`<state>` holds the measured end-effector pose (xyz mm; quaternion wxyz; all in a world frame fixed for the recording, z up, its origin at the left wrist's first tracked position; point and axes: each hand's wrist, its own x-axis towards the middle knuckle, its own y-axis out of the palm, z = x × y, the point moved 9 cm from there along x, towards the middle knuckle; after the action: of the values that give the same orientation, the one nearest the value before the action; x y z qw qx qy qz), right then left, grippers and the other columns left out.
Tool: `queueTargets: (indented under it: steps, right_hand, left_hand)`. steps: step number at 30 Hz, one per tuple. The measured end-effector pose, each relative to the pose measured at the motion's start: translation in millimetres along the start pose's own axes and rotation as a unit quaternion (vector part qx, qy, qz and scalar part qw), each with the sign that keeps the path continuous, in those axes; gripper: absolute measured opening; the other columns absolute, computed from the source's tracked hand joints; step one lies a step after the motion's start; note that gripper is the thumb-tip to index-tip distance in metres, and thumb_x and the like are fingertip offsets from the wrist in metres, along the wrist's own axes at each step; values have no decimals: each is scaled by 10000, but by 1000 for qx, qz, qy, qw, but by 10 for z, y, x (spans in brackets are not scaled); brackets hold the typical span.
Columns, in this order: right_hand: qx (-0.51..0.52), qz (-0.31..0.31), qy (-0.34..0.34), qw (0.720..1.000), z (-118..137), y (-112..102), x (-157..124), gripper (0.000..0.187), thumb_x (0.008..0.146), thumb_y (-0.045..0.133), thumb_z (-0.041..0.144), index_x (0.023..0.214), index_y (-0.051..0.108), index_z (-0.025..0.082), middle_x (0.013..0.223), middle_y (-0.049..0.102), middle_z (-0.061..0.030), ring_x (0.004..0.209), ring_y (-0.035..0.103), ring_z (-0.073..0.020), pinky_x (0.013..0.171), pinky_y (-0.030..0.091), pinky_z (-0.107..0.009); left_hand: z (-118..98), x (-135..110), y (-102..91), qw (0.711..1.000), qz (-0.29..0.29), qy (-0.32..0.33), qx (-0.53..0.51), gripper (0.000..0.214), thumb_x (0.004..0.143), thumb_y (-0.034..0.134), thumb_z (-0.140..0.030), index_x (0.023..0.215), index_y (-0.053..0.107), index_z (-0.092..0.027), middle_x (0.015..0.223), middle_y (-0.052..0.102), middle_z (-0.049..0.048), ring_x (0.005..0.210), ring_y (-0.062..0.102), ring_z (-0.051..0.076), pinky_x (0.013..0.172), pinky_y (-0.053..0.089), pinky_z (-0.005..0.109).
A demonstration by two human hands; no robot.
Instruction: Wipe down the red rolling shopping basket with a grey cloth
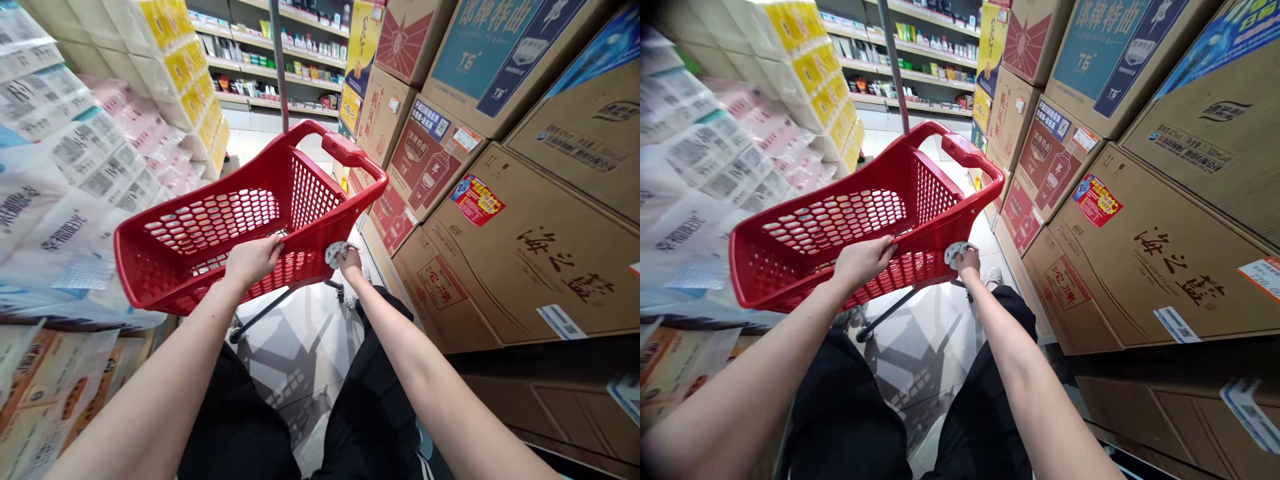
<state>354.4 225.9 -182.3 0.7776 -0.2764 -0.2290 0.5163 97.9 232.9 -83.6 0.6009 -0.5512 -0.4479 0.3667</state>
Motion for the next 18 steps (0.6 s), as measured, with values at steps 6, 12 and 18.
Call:
queueTargets:
  steps: [6,12,18]
  right_hand:
    - [-33,-86,-200,976,754,-163,-341,364,974,425,314,1262,548,130,1237,604,-170,1153,581,-259,1013,455,-378]
    - [-122,3,-139,983,575,189,-317,305,930,469,233,1173,583,88,1195,605,-204,1168,559,-283,1025,447,-407]
    - [-54,36,-83,994,291,421,-276,276,876,472,226,1084,604,99,1037,676,-200,945,651,-271,832,530,-406]
  left_hand:
    - [3,-12,28,1000,-5,6,4,456,969,231,-505,1036,604,-250,869,711,64,755,656,233,564,278,296]
    - [-9,-31,17,1000,-3,9,-8,459,969,234,-499,1034,611,-245,881,714,73,768,661,235,583,310,296]
    - [-15,-52,-10,1000,-8,4,-5,446,971,243,-488,1038,605,-236,905,720,75,808,673,235,590,326,296]
